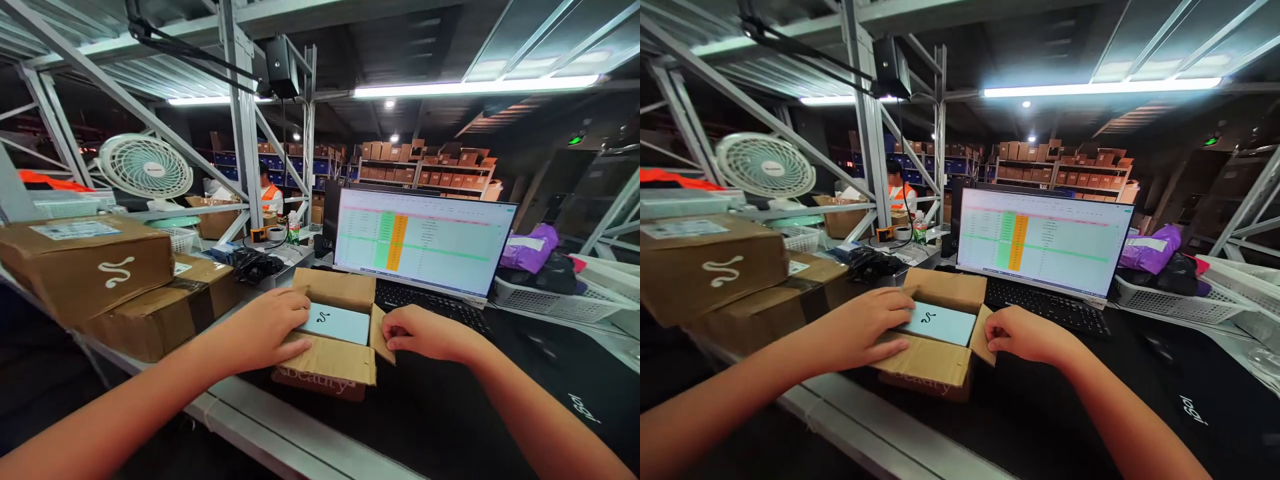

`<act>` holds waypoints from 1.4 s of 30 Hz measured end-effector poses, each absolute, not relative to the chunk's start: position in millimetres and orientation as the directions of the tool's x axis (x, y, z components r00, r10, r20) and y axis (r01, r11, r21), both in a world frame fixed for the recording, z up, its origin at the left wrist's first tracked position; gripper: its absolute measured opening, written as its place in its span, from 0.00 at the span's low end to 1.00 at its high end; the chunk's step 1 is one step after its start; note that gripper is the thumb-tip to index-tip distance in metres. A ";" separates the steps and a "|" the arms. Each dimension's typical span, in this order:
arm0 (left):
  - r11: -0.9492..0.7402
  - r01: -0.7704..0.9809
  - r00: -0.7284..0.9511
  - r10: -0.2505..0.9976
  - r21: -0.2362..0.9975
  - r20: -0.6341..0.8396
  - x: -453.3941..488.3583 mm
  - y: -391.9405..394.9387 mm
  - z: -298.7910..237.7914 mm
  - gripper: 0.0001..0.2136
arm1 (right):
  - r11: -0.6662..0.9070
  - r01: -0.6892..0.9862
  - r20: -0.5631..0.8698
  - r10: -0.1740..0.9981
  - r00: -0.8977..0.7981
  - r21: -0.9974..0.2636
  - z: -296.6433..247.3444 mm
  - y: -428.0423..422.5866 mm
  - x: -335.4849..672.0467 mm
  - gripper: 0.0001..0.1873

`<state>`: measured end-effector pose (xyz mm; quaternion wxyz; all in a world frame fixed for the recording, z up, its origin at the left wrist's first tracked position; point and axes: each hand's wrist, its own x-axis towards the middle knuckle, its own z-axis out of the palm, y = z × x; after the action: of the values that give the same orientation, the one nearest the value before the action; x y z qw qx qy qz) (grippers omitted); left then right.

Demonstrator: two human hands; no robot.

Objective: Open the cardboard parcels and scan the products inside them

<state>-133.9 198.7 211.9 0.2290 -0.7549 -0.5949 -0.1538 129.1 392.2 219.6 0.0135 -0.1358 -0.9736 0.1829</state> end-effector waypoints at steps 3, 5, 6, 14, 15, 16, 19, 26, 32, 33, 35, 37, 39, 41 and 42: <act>-0.037 0.975 0.143 0.860 -0.221 0.489 -147.6 185.4 211.1 0.20 | 0.928 0.313 0.087 0.335 -0.938 -0.201 227.3 380.1 121.4 0.09; 0.078 0.986 0.009 0.856 -0.147 0.516 -159.0 177.8 202.5 0.30 | 0.937 0.315 0.181 0.340 -0.923 -0.152 228.6 370.4 111.0 0.11; 0.096 0.992 -0.042 0.860 -0.080 0.509 -164.8 175.1 194.5 0.35 | 0.942 0.294 0.202 0.323 -0.924 -0.161 228.0 366.2 104.9 0.11; -0.013 0.686 -0.461 0.766 0.728 0.448 -166.7 180.9 95.9 0.50 | 0.936 0.214 -0.048 0.209 -0.977 -0.279 220.2 363.3 64.5 0.36; -0.066 0.637 -0.494 0.729 0.768 0.473 -163.3 183.0 88.5 0.51 | 0.934 0.222 -0.073 0.210 -0.975 -0.279 222.3 363.1 61.5 0.39; -0.129 0.594 -0.525 0.685 0.794 0.504 -160.8 185.2 83.0 0.51 | 0.934 0.241 -0.093 0.224 -0.970 -0.263 225.3 361.9 59.0 0.42; -0.298 0.455 -0.613 0.580 0.840 0.537 -161.6 192.4 72.9 0.55 | 0.936 0.312 -0.120 0.296 -0.948 -0.162 235.5 353.2 54.9 0.42; -0.069 0.384 -0.436 0.865 0.921 0.247 -188.3 206.4 63.0 0.43 | 0.922 0.377 -0.072 0.371 -0.926 -0.090 234.1 334.1 59.4 0.29; 0.007 0.463 -0.395 0.897 0.886 0.199 -194.8 216.4 84.2 0.39 | 0.934 0.356 0.018 0.357 -0.934 -0.043 219.8 341.4 63.8 0.30; 0.015 0.479 -0.399 0.894 0.878 0.202 -193.7 216.1 86.8 0.39 | 0.937 0.347 0.031 0.348 -0.937 -0.036 218.5 343.7 65.0 0.30; 0.028 0.505 -0.404 0.891 0.863 0.207 -190.3 212.6 87.3 0.39 | 0.938 0.343 0.054 0.345 -0.937 -0.057 216.5 348.0 69.6 0.29; 0.027 0.528 -0.417 0.879 0.849 0.232 -187.7 205.8 81.8 0.37 | 0.929 0.335 0.113 0.354 -0.928 -0.160 214.8 351.6 77.8 0.32; 0.013 0.554 -0.455 0.842 0.833 0.290 -189.0 198.1 73.6 0.33 | 0.904 0.279 0.260 0.368 -0.893 -0.323 213.7 354.9 89.2 0.36; 0.000 0.596 -0.481 0.801 0.803 0.356 -193.9 191.9 67.6 0.31 | 0.878 0.179 0.447 0.391 -0.805 -0.445 214.2 358.6 103.1 0.40; -0.001 0.627 -0.474 0.793 0.779 0.384 -196.7 189.8 66.7 0.30 | 0.873 0.136 0.531 0.401 -0.746 -0.469 215.4 360.6 110.9 0.40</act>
<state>-196.7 189.8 66.7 -0.0834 -0.5060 -0.7016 -0.4947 110.9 360.6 215.4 0.3245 -0.1472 -0.9117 0.2047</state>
